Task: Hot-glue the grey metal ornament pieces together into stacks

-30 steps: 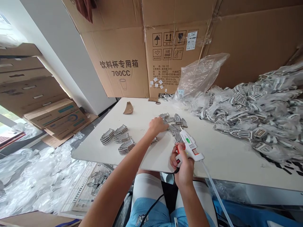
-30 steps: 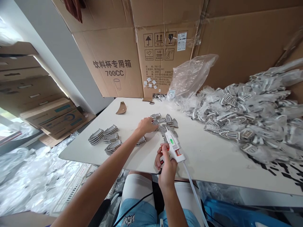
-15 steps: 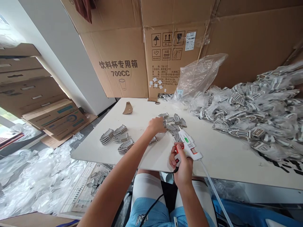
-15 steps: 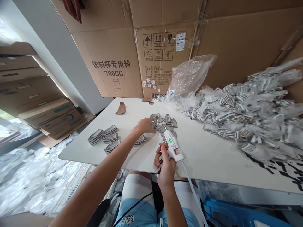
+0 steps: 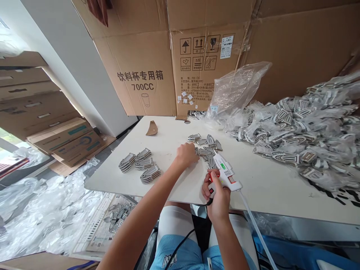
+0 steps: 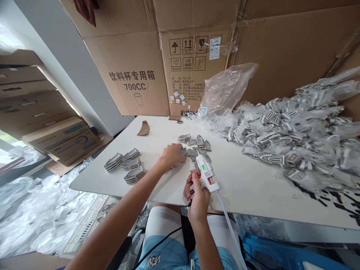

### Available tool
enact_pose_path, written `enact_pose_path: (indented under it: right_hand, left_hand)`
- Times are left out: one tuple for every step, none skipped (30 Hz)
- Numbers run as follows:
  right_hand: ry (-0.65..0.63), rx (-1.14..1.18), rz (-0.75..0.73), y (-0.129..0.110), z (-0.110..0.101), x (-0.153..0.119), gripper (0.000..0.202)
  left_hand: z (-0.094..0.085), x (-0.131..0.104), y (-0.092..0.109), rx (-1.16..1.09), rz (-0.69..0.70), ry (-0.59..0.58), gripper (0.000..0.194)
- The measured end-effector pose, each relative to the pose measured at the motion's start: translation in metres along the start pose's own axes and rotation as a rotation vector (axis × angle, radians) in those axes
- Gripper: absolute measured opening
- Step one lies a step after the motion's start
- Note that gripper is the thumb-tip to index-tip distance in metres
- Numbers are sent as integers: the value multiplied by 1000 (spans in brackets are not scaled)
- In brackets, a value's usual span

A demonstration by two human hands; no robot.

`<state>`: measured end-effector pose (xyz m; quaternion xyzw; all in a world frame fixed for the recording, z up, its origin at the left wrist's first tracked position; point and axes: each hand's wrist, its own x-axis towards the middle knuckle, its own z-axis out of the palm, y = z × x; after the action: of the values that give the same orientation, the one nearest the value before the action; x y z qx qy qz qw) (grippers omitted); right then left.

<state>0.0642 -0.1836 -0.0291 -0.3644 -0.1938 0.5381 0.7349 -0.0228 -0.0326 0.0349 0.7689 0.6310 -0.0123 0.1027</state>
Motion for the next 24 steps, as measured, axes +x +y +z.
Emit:
enact_pose_path:
  right_hand:
    - [-1,-1,-1,0,0,0,30]
    - [-3,-2,-2,0,0,0,30]
    - [-5,-4,-3,1,-1,0,30]
    - [-6,-6,-5,1,-1,0,30]
    - [-5,-8,-6,1,-1,0,30]
    - [-4,-10,-7,1,-1,0,31]
    - [-2,-12,-6,1,-1,0,31]
    - [1,-12,-5,1,-1,0,30]
    - [3,-10,-5,1,-1,0,30]
    - [4,-8,-4,1,-1,0,30]
    - [4,-5,-3,0,-1,0,30]
    - [2,-2,1,0,-1,0,30]
    - [0,1,5,0,-1,0,30]
    - [-2,4,14,0,-1,0,30]
    - [-6,6,25,0,-1,0,30]
    - [-12,6,35,0,-1,0,31]
    - [-21,6,45,0,-2,0,31]
    - [-35,3,53,0,-2,0,31]
    - [-55,-1,59,1,-3,0,31]
    - [-79,-8,61,1,-4,0,30]
    - [-106,-20,57,3,-5,0,30]
    - [-133,-36,50,4,-6,0,29]
    - [-160,-57,39,5,-7,0,29]
    - [-184,-82,24,7,-8,0,29]
  left_hand:
    - [1,-3,1,1,-7,12,41]
    - [1,-5,1,2,-13,26,37]
    - [1,-7,2,2,-18,41,34]
    - [0,-9,2,-1,-21,57,32]
    - [-1,-11,3,-5,-24,74,31]
    - [-2,-13,3,-13,-25,92,30]
    - [-3,-15,3,-23,-26,111,31]
    - [-5,-17,2,-35,-27,130,32]
    - [-7,-19,2,-50,-27,151,34]
    - [-9,-22,0,-69,-26,173,35]
    - [-12,-26,-2,-91,-22,195,37]
    - [-15,-30,-5,-114,-16,216,39]
    - [-17,-35,-8,-135,-5,234,41]
    - [-20,-41,-13,-168,12,247,42]
    - [-21,-47,-18,-218,33,251,44]
    - [-23,-55,-24,-292,59,244,47]
    - [-23,-64,-30,-436,85,221,50]
    - [-23,-73,-37,-598,95,178,54]
    - [-22,-82,-43,-748,86,126,58]
    - [-20,-91,-48,-863,70,76,61]
    - [-17,-100,-53,-940,61,45,63]
    - [-15,-109,-57,-993,47,41,64]
    - [-12,-117,-61,-1028,39,56,63]
    - [-10,-124,-64,-1048,39,79,60]
